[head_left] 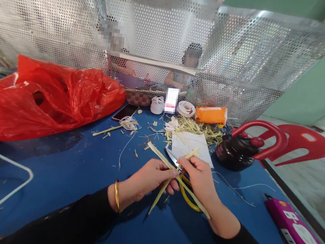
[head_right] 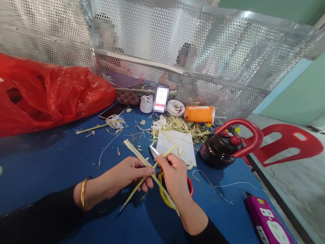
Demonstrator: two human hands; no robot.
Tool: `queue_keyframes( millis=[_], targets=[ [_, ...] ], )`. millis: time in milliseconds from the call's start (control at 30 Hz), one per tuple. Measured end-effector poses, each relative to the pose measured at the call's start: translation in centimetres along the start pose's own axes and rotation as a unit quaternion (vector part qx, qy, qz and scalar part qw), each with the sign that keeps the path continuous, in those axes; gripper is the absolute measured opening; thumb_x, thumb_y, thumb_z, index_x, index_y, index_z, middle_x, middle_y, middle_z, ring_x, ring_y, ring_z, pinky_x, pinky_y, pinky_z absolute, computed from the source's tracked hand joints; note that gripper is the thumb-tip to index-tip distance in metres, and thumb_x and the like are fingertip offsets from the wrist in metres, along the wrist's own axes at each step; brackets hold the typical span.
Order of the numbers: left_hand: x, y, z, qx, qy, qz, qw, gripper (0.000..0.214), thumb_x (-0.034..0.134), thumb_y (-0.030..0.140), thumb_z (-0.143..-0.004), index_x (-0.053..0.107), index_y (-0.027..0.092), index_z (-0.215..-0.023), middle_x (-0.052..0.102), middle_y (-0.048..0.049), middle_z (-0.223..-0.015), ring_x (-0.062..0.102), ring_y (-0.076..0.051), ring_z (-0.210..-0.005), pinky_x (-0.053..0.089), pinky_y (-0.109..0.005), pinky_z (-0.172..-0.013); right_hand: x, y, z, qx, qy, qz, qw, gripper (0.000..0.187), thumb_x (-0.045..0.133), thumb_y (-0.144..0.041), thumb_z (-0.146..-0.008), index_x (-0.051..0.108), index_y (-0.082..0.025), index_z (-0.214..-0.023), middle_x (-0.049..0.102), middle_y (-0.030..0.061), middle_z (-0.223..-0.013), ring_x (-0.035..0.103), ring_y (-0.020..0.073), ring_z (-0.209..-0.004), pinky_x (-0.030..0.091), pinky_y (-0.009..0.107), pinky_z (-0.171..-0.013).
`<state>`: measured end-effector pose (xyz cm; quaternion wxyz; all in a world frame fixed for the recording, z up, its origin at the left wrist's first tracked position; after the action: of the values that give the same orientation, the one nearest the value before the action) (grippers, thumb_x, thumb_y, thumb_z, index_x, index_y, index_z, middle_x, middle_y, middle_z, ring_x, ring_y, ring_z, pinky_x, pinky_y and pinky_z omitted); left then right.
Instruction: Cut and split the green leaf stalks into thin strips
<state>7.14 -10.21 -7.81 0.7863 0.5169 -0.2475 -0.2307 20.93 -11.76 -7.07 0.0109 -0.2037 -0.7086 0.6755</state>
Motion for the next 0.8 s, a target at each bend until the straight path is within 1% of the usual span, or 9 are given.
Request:
queue_keyframes(
  millis=[67,133,200,233,333,400,467,600,800],
  targets=[
    [-0.2,-0.1,-0.1,-0.001,0.031,0.026,0.999,0.023,0.062,0.031,-0.079,0.067,0.011,-0.07,0.068,-0.0051,-0.063,0.059,-0.009,-0.051,0.045,-0.021,-0.055,-0.6,-0.3,-0.2,-0.021,0.022,0.018,0.999,0.026,0.057,-0.039,-0.08,0.066,-0.015,-0.072,0.06,0.0009,-0.061,0.054,0.016,-0.061,0.043,0.027,-0.058],
    [-0.7,-0.1,-0.2,0.007,0.076,0.07,0.995,0.024,0.063,0.033,-0.08,0.069,0.01,-0.077,0.071,-0.007,-0.068,0.063,-0.011,-0.057,0.047,-0.022,-0.059,-1.8,-1.1,0.0,-0.088,0.101,0.065,0.989,0.023,0.056,-0.037,-0.083,0.065,-0.016,-0.086,0.064,0.0045,-0.076,0.058,0.0192,-0.071,0.045,0.029,-0.063],
    [-1.2,0.2,-0.2,0.028,0.107,0.12,0.987,0.024,0.066,0.034,-0.078,0.07,0.011,-0.085,0.073,-0.0093,-0.078,0.067,-0.014,-0.07,0.049,-0.023,-0.067,-2.5,-2.5,1.0,-0.189,0.177,0.128,0.957,0.016,0.056,-0.032,-0.085,0.062,-0.019,-0.089,0.064,0.0061,-0.085,0.058,0.0209,-0.08,0.045,0.031,-0.07],
    [-1.3,0.4,-0.2,0.043,0.111,0.143,0.983,0.025,0.069,0.032,-0.076,0.07,0.011,-0.088,0.073,-0.01,-0.083,0.067,-0.015,-0.076,0.05,-0.023,-0.071,-2.5,-3.1,1.5,-0.238,0.186,0.156,0.941,0.012,0.054,-0.03,-0.086,0.061,-0.02,-0.084,0.063,0.0056,-0.082,0.057,0.0207,-0.08,0.044,0.032,-0.073],
    [-1.5,1.1,-0.2,0.09,0.1,0.198,0.971,0.029,0.076,0.026,-0.068,0.07,0.012,-0.092,0.073,-0.01,-0.09,0.067,-0.017,-0.085,0.049,-0.025,-0.08,-0.9,-3.5,2.5,-0.296,0.102,0.2,0.928,0.014,0.053,-0.025,-0.088,0.06,-0.022,-0.076,0.062,0.0051,-0.077,0.058,0.0209,-0.077,0.044,0.034,-0.075],
    [-1.3,1.2,-0.2,0.109,0.09,0.216,0.966,0.03,0.076,0.023,-0.065,0.07,0.012,-0.092,0.073,-0.0091,-0.089,0.067,-0.017,-0.084,0.049,-0.026,-0.081,0.5,-2.8,2.6,-0.271,0.021,0.195,0.942,0.01,0.057,-0.028,-0.087,0.063,-0.022,-0.082,0.064,0.0062,-0.084,0.059,0.0221,-0.082,0.046,0.034,-0.076],
    [-1.1,1.2,-0.2,0.114,0.083,0.216,0.966,0.028,0.076,0.022,-0.066,0.071,0.013,-0.091,0.073,-0.0086,-0.089,0.067,-0.017,-0.084,0.048,-0.027,-0.082,1.6,-1.8,2.5,-0.233,-0.028,0.171,0.957,0.011,0.057,-0.03,-0.087,0.065,-0.022,-0.083,0.063,0.006,-0.087,0.06,0.0219,-0.085,0.047,0.033,-0.077],
    [-0.8,0.9,-0.3,0.122,0.078,0.189,0.971,0.022,0.074,0.022,-0.067,0.073,0.013,-0.087,0.073,-0.0087,-0.091,0.065,-0.019,-0.089,0.046,-0.029,-0.087,2.1,-0.8,2.2,-0.2,-0.052,0.135,0.969,0.018,0.053,-0.025,-0.089,0.062,-0.022,-0.073,0.061,0.0036,-0.082,0.06,0.0193,-0.082,0.047,0.029,-0.075],
    [-1.2,1.0,-0.4,0.146,0.111,0.154,0.971,0.019,0.072,0.021,-0.067,0.073,0.015,-0.086,0.072,-0.0077,-0.096,0.062,-0.021,-0.097,0.044,-0.032,-0.091,1.9,-1.7,2.3,-0.201,-0.086,0.107,0.97,0.022,0.052,-0.016,-0.086,0.054,-0.021,-0.065,0.06,0.0037,-0.086,0.059,0.0187,-0.087,0.046,0.028,-0.076]
  ],
)
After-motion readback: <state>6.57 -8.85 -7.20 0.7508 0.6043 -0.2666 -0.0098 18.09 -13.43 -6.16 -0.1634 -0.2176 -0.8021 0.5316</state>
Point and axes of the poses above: each hand's wrist, its own z-axis away from the middle knuckle, its own x-axis out of the palm, y = z × x, the point moved 4 cm from there along -z, towards the middle knuckle
